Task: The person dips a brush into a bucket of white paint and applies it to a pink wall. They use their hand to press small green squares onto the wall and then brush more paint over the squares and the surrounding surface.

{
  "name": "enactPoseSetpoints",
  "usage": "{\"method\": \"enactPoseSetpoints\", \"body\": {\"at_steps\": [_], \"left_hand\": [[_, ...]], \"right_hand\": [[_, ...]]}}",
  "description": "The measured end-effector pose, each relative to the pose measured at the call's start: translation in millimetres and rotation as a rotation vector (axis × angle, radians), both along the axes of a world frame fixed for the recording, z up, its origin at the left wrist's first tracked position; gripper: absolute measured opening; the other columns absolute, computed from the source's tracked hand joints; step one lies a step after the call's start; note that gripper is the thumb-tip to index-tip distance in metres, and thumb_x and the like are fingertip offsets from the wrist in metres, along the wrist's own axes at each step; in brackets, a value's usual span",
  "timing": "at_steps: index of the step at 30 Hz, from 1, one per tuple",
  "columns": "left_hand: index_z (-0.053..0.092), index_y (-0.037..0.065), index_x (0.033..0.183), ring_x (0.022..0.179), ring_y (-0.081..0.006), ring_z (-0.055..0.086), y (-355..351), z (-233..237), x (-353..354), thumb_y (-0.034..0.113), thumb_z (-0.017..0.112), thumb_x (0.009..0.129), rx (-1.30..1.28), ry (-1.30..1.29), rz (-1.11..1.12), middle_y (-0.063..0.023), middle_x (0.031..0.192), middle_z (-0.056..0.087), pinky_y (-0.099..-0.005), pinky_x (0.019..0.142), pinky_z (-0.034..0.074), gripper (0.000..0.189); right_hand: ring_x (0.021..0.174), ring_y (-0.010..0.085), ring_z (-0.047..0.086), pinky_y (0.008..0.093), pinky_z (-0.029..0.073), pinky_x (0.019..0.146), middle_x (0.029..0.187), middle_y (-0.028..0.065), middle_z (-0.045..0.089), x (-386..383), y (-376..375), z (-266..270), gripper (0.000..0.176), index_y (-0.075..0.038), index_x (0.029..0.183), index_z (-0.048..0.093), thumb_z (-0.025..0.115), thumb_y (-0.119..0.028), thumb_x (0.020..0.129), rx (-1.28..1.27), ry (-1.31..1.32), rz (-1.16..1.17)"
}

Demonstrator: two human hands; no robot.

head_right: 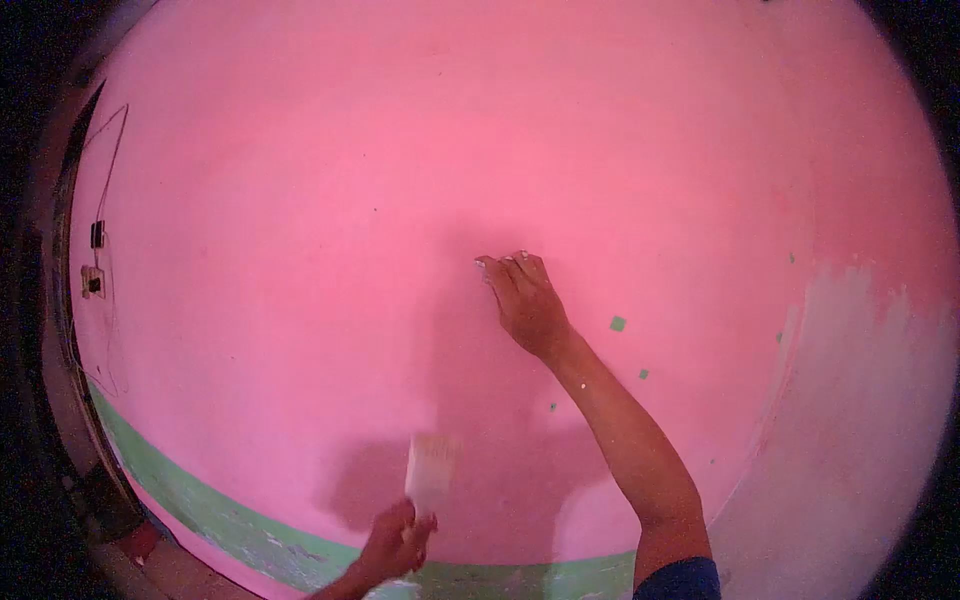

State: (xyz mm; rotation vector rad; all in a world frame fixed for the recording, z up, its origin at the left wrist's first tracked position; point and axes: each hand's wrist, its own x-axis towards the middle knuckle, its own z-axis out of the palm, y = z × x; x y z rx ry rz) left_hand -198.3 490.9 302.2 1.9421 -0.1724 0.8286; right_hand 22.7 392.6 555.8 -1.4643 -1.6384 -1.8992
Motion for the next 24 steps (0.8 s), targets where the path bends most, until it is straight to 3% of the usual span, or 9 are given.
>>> {"method": "enactPoseSetpoints", "body": {"at_steps": [4,9,10,11,15,19,21,22,24], "left_hand": [[0.049,0.002,0.081,0.041,-0.0072,0.046,10.3,93.9,13.4,0.017,0.047,0.094,-0.189,-0.006,-0.124,-0.0023,0.064,0.045,-0.0247,0.036,0.036,0.02],[0.048,0.003,0.08,0.037,-0.0061,0.042,28.8,130.0,20.4,0.021,0.045,0.096,-0.292,-0.093,-0.179,-0.0001,0.058,0.041,-0.0227,0.033,0.036,0.024],[0.048,0.003,0.08,0.037,-0.0061,0.042,31.8,127.8,18.7,0.021,0.045,0.096,-0.305,-0.062,-0.18,-0.0001,0.058,0.041,-0.0227,0.033,0.036,0.024],[0.048,0.003,0.079,0.036,-0.0062,0.042,33.5,120.9,14.6,0.021,0.045,0.096,-0.342,-0.067,-0.129,-0.0003,0.059,0.041,-0.0226,0.033,0.035,0.025],[0.049,0.004,0.076,0.033,-0.0062,0.039,47.3,40.4,-6.5,0.022,0.043,0.096,-0.425,-0.115,-0.09,-0.0019,0.063,0.045,-0.0219,0.03,0.033,0.027],[0.05,0.002,0.074,0.043,-0.01,0.045,54.1,-42.1,-48.4,0.02,0.044,0.095,-0.543,0.087,0.118,-0.0051,0.068,0.047,-0.0249,0.039,0.037,0.028],[0.05,0.0,0.074,0.059,-0.0144,0.05,64.2,-87.6,-64.4,0.018,0.047,0.094,-0.006,-0.046,0.395,-0.0079,0.07,0.048,-0.0295,0.052,0.04,0.027],[0.051,-0.003,0.075,0.069,-0.0169,0.049,56.5,-95.8,-74.9,0.015,0.048,0.092,-0.265,0.082,0.382,-0.0098,0.073,0.047,-0.032,0.061,0.04,0.025],[0.052,-0.003,0.076,0.067,-0.0166,0.049,52.2,-121.3,-87.3,0.016,0.048,0.093,-0.352,0.108,0.42,-0.0097,0.073,0.047,-0.0316,0.06,0.04,0.025]], "right_hand": [[0.093,0.03,0.053,0.04,0.041,0.088,0.097,0.0143,0.057,11.9,-9.0,-25.8,0.026,-0.001,0.107,0.054,0.056,-0.002,0.081,-0.012,0.107,0.051],[0.091,0.0299,0.055,0.0383,0.045,0.087,0.101,0.0154,0.055,-15.6,-39.6,-84.5,0.023,-0.001,0.104,0.055,0.056,0.002,0.081,-0.17,0.394,0.211],[0.087,0.0252,0.057,0.0351,0.047,0.081,0.099,0.0136,0.057,-25.2,-49.2,-97.0,0.02,-0.001,0.102,0.056,0.057,0.0,0.082,-0.112,0.657,0.246],[0.084,0.0206,0.058,0.0319,0.05,0.075,0.097,0.0118,0.058,-30.8,-58.6,-114.9,0.018,-0.001,0.099,0.056,0.059,-0.001,0.082,-0.051,0.937,0.271],[0.071,0.0106,0.056,0.0243,0.048,0.063,0.087,0.0067,0.059,-36.3,-73.9,-205.0,0.015,0.0,0.096,0.058,0.062,-0.007,0.083,0.103,1.419,0.455],[0.058,0.0056,0.045,0.0202,0.038,0.052,0.065,-0.0007,0.052,-69.3,-41.9,-292.1,0.015,-0.001,0.086,0.059,0.063,-0.016,0.085,0.218,1.594,0.316],[0.056,0.0054,0.043,0.0222,0.033,0.049,0.058,-0.0017,0.048,-81.6,-7.1,-345.5,0.016,-0.003,0.081,0.06,0.064,-0.018,0.084,0.149,1.544,0.371],[0.055,0.0056,0.041,0.0229,0.033,0.048,0.057,-0.0012,0.047,-95.5,12.1,-368.2,0.017,-0.003,0.08,0.06,0.065,-0.019,0.084,0.124,1.632,0.356],[0.054,0.0058,0.04,0.0236,0.033,0.048,0.055,-0.0008,0.047,-114.8,52.7,-398.5,0.019,-0.003,0.079,0.06,0.065,-0.02,0.084,0.097,1.724,0.356]]}}
